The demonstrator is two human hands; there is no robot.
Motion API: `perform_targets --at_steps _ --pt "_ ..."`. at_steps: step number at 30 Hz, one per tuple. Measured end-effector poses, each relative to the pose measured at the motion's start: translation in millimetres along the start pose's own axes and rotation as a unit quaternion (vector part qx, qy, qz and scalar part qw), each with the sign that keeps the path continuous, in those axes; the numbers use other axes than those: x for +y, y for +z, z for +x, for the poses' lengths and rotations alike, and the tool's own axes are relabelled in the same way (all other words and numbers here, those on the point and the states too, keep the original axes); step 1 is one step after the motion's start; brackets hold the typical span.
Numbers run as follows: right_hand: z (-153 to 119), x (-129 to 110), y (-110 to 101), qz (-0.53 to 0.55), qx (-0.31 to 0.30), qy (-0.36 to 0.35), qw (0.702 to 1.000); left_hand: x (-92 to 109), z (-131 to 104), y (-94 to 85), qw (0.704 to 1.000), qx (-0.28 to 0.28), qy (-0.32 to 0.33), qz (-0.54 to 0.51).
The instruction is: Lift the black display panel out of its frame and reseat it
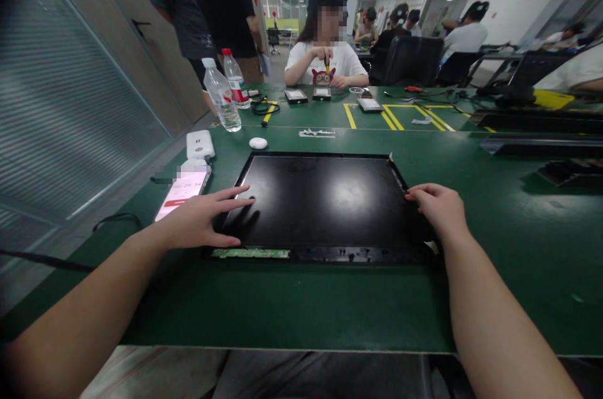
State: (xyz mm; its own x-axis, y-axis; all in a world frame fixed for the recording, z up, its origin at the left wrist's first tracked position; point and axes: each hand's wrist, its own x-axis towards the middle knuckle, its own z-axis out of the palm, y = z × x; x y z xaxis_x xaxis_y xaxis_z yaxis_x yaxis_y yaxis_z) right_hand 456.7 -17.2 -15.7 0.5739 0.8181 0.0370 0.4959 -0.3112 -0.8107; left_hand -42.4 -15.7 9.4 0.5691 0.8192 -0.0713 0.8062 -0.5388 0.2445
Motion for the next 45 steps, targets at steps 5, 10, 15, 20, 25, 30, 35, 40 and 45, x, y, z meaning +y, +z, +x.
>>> perform_targets --at_steps 5,10,15,20,25,30,35,40,45 --pt "0 1 1 0.002 -0.002 0.007 1.0 -3 0 1.2 1.0 0.001 0.014 0.022" --pt "-4 -5 1 0.006 0.0 0.019 1.0 -3 0 2.6 0.999 0.006 0.026 0.026" --pt "-6 -7 0 0.002 0.003 0.019 1.0 -1 1 1.2 1.0 0.004 0.014 0.016" --pt "-6 -8 0 0.0 0.005 0.02 1.0 0 1 0.9 1.0 0.003 0.02 0.017" --pt "-7 -11 0 0.002 0.003 0.018 1.0 0 0 -0.2 0.999 -0.008 0.017 0.039" --pt "-5 -8 0 -0.007 0.001 0.016 1.0 0 -1 -0.2 0.999 -0.008 0.003 0.038" --pt "-3 -5 0 -0.01 0.001 0.015 1.0 3 0 0.4 0.999 0.006 -0.02 0.026" --pt "-3 -6 0 -0.012 0.003 0.01 1.0 -1 -1 -0.6 0.999 -0.021 0.003 0.038" --pt "-3 -7 -1 -0.025 0.002 0.009 1.0 -6 -3 -0.9 0.999 -0.033 0.013 0.034"
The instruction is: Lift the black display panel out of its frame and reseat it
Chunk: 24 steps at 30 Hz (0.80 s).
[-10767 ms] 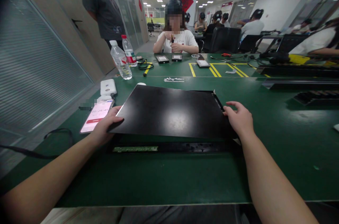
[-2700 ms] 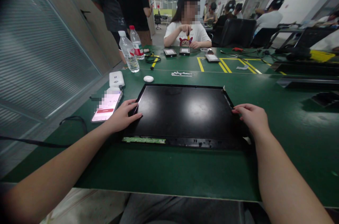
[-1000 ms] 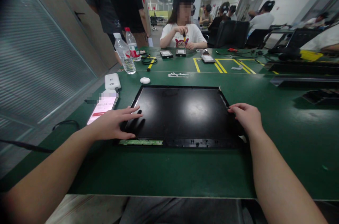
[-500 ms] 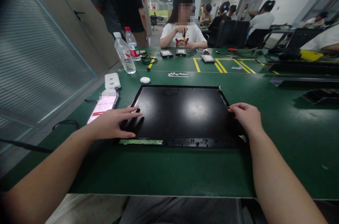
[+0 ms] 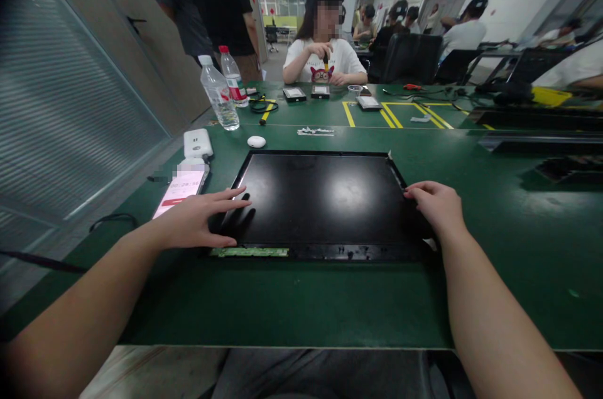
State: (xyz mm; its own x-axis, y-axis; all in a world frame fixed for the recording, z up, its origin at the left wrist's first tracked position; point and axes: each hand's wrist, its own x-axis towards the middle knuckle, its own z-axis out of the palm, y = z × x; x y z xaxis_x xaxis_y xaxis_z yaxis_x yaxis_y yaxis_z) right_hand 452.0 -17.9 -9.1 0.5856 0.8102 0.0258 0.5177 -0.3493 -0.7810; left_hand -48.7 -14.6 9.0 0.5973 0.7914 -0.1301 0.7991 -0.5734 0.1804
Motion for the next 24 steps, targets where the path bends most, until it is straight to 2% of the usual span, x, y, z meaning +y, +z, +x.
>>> perform_targets --at_steps 11,20,24 --pt "2.4 -0.9 -2.1 -0.103 0.001 -0.022 0.994 -0.7 0.5 1.2 1.0 0.006 0.013 -0.004" --pt "3.1 0.7 -3.2 -0.098 -0.009 -0.002 0.995 -1.0 1.0 2.2 1.0 0.011 0.015 -0.007" --pt "1.8 1.7 -1.8 -0.059 -0.019 0.001 0.998 2.1 1.0 1.2 1.0 0.013 -0.007 -0.016"
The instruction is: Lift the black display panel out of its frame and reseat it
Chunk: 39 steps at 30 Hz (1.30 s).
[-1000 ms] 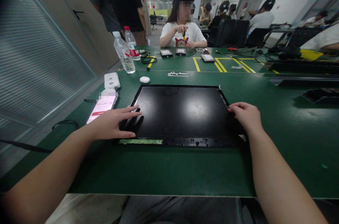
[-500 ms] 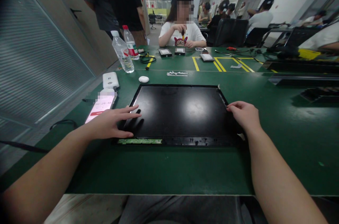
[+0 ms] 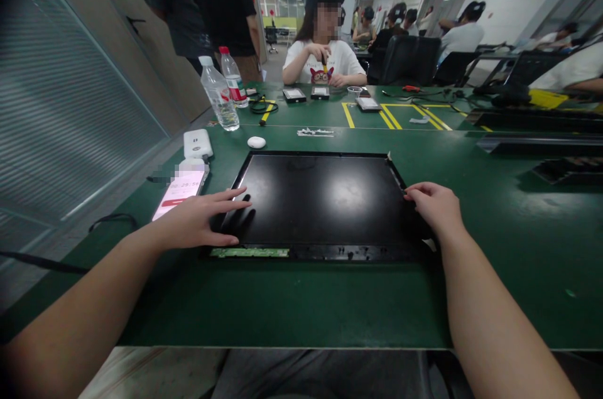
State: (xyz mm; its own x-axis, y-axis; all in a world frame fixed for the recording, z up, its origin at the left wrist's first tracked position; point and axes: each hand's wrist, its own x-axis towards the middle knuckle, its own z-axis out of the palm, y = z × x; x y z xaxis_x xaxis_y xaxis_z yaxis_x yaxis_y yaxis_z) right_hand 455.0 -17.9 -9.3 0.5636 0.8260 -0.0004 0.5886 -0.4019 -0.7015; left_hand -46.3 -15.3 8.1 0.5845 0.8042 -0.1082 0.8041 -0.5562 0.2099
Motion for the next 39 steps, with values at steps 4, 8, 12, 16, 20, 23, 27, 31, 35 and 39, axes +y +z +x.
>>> perform_targets --at_steps 4,8,12,16,20,23,27,31,35,39 --pt "0 1 1 0.015 -0.001 -0.018 1.0 6 3 1.9 0.997 0.041 -0.054 -0.038" --pt "-1 -1 0 0.035 -0.003 -0.002 0.999 7 9 9.7 0.989 0.102 -0.093 -0.054" --pt "2 2 0 -0.001 0.008 -0.009 1.0 2 15 17.4 0.983 0.134 -0.128 -0.016" --pt "10 9 3 -0.048 -0.002 -0.039 0.998 0 19 21.4 0.977 0.146 -0.157 0.013" --pt "17 13 7 -0.087 -0.043 -0.063 0.993 1 20 23.9 0.978 0.137 -0.159 0.019" --pt "23 16 9 -0.116 -0.05 -0.094 0.988 1 21 26.4 0.979 0.133 -0.153 0.019" --pt "29 23 11 -0.128 -0.044 -0.118 0.984 -1 24 29.0 0.98 0.139 -0.143 0.019" --pt "28 25 13 -0.128 -0.057 -0.119 0.983 -3 25 27.4 0.981 0.132 -0.141 0.014" --pt "25 23 12 -0.122 -0.091 -0.06 0.987 -5 25 25.2 0.983 0.125 -0.137 0.009" --pt "27 22 12 -0.107 -0.084 -0.045 0.99 -9 25 26.0 0.983 0.119 -0.136 0.007"
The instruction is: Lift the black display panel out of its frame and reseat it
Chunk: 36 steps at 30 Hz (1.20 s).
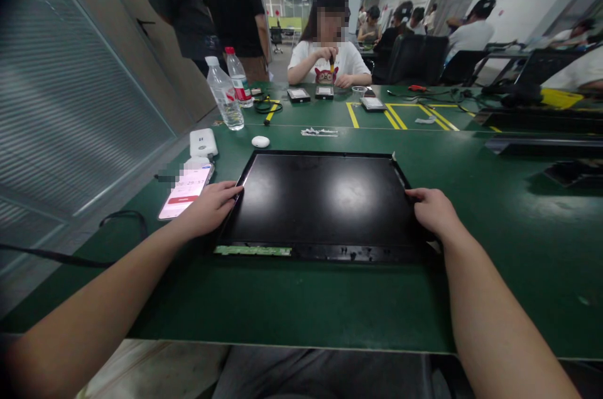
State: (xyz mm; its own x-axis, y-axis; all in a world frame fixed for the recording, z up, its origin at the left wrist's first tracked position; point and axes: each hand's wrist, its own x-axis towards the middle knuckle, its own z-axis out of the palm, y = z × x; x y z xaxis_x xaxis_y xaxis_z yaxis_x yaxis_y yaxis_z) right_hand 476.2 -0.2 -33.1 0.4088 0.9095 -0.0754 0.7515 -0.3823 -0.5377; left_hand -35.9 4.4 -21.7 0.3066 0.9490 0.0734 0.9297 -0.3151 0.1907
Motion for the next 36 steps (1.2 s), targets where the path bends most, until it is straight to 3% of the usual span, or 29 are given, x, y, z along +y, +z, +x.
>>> perform_targets --at_steps 8,20,27,31,36 --pt "-1 3 3 0.069 0.03 -0.002 0.997 -8 1 2.9 1.0 -0.015 0.006 0.006" --pt "-10 -5 1 0.109 0.013 0.058 0.992 -9 1 3.9 1.0 -0.02 -0.001 -0.013" --pt "-12 -10 -1 0.079 0.015 0.049 0.996 -3 1 1.3 1.0 0.014 0.009 -0.027" --pt "-12 -14 -3 0.056 0.026 0.03 0.998 0 0 0.9 0.999 0.026 -0.017 -0.018" --pt "-13 -17 -3 0.045 0.037 0.024 0.998 -1 2 0.9 0.999 0.006 -0.04 0.008"
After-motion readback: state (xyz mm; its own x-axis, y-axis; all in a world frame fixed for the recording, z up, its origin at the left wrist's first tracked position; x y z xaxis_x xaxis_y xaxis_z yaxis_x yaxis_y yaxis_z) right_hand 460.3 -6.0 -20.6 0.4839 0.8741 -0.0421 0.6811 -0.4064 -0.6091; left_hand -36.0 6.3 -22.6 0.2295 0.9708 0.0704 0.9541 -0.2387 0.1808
